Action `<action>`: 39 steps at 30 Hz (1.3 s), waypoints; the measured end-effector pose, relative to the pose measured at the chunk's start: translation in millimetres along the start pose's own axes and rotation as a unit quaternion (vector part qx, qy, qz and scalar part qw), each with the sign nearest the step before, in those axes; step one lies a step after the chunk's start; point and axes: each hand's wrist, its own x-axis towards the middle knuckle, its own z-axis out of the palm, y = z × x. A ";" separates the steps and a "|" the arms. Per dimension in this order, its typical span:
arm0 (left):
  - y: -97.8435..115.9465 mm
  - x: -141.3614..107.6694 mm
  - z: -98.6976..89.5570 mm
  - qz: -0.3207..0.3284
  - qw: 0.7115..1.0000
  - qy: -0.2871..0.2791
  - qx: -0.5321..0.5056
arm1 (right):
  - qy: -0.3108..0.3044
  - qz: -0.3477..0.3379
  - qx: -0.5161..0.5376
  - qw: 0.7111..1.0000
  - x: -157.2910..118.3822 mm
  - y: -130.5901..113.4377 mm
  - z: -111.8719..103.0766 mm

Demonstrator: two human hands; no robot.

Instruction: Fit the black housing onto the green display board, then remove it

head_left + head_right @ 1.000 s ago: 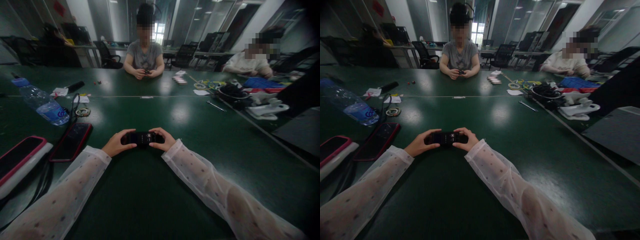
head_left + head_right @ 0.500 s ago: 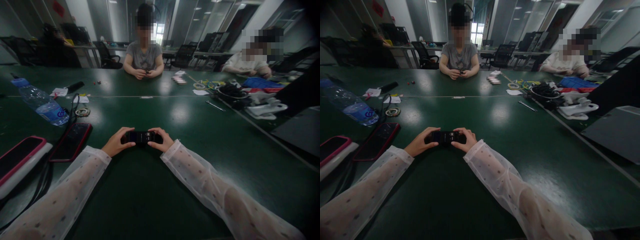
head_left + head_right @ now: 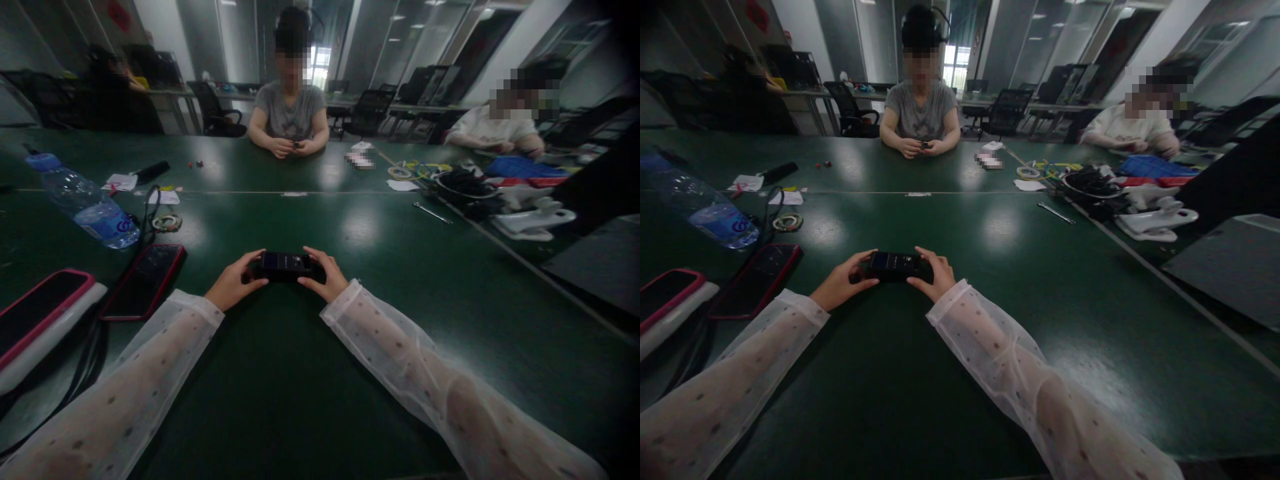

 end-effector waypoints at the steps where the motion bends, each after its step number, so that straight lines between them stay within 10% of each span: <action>1: -0.8 0.1 0.4 0.003 1.000 0.001 -0.001 | -0.003 -0.005 -0.001 1.000 0.1 -0.4 -0.2; 14: -3.1 0.5 0.5 0.000 1.000 0.009 0.013 | 0.025 -0.023 0.108 0.994 0.9 2.0 4.4; 28: 1.9 0.0 -1.2 0.004 1.000 0.010 -0.006 | 0.273 0.058 0.144 0.949 5.7 13.6 1.3; 39: 0.6 0.1 -0.6 -0.013 0.999 0.032 0.016 | 0.274 0.098 0.112 0.950 4.4 18.7 1.7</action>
